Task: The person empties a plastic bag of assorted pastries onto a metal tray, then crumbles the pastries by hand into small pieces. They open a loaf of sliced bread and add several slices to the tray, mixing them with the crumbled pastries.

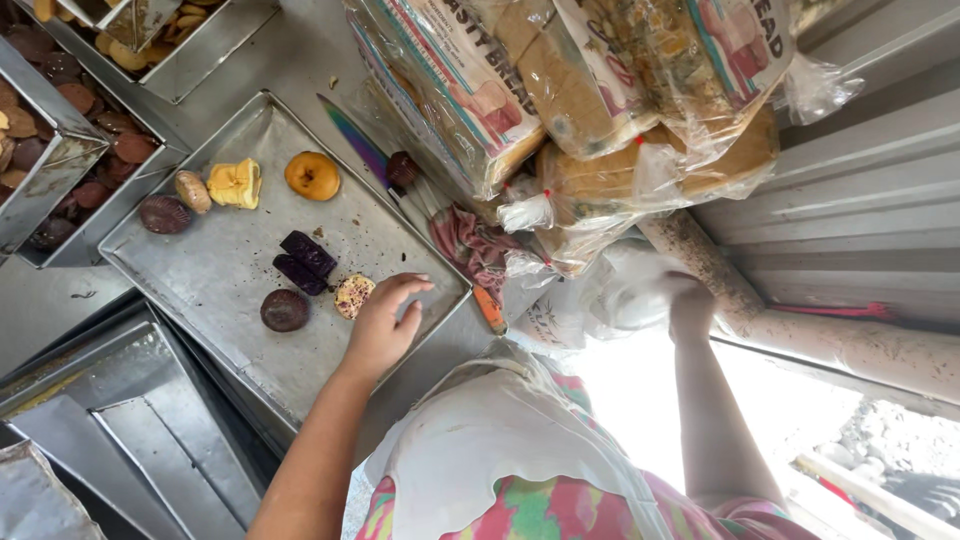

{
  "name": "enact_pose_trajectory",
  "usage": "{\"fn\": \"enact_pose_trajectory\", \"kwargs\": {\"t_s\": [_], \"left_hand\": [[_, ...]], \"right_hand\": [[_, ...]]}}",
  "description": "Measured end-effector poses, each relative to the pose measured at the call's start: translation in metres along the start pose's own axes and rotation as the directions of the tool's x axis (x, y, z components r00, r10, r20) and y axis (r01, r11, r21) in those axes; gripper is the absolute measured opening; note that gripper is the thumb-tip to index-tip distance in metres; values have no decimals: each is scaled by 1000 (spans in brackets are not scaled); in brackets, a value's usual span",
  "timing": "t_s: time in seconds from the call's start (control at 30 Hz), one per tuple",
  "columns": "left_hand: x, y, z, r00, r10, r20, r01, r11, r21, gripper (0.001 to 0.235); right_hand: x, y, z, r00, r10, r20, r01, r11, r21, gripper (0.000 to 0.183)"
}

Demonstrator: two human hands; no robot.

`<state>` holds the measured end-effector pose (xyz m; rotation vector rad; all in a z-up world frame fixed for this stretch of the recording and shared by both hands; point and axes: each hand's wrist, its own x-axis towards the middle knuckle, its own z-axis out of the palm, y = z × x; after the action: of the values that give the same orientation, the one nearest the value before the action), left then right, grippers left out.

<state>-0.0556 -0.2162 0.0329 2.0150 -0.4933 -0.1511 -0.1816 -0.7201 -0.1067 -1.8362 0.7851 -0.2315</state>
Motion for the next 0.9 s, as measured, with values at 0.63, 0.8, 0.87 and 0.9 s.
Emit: {"fn": "enact_pose_trajectory", "kwargs": {"t_s": [0.63, 0.8, 0.87, 0.9], "left_hand": [[-50, -124, -43, 887, -267, -377, 400, 853, 336, 40], [-35, -142, 16, 959, -201, -199, 283, 716, 639, 62], [-34, -142, 21, 938, -283, -200, 346, 721, 601, 60], [-34, -140, 21, 907, -373, -196, 420, 759, 497, 62]], "right_hand": [[41, -17, 78, 601, 541, 588, 570, 226, -790, 42], [-1, -94, 93, 470, 407, 783, 412, 683, -603, 43], [-24, -116, 136, 376, 192, 906, 335, 884, -326, 40], [-38, -126, 160, 318, 23, 948, 271, 956, -114, 38]]}}
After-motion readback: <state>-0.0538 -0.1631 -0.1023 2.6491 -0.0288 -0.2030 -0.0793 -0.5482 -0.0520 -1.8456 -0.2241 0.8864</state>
